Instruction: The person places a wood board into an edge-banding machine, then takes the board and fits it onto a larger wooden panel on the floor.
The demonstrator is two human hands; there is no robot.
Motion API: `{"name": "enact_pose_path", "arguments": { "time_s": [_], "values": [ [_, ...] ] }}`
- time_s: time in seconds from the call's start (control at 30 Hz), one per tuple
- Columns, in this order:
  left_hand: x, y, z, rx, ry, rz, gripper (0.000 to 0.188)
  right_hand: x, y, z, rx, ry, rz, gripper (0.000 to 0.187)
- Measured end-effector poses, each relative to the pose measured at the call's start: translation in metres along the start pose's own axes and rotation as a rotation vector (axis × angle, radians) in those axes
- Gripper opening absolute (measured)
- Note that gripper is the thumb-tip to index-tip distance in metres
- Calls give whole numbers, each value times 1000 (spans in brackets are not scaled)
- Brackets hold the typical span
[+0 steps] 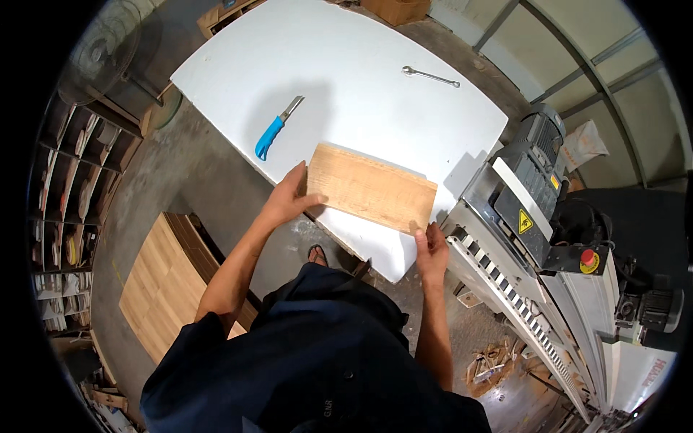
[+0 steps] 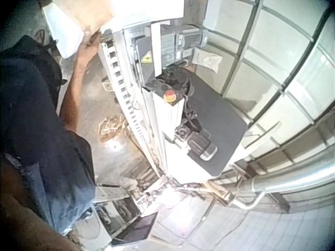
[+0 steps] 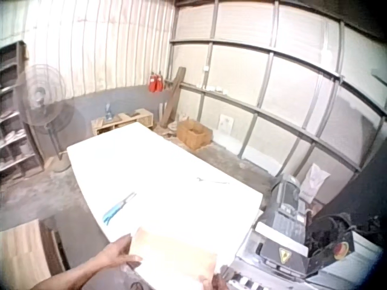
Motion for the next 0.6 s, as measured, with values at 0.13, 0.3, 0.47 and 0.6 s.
{"name": "enact_pose_path", "arguments": {
  "time_s": [0.13, 0.3, 0.47, 0.6],
  "values": [
    [25, 25, -6, 116, -383, 667, 51, -30, 10, -16, 23, 220, -155, 43],
    [19, 29, -4, 61, -466, 743, 40, -45, 21, -21, 47, 265, -190, 42],
    [29, 30, 0, 106, -507, 765, 44, -33, 22, -17, 36, 330, -159, 41],
    [31, 29, -1, -18, -478, 763, 50, -47, 23, -15, 42, 424, -296, 40]
  ]
}}
Point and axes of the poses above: each hand's wrist, its own z-axis away from the middle knuckle, its own y-axis out of the palm, x = y × z, the point moved 7 cm from there along -z, towards the middle knuckle, and after that the axes turned 8 degrees about y, right-handed, at the moved point
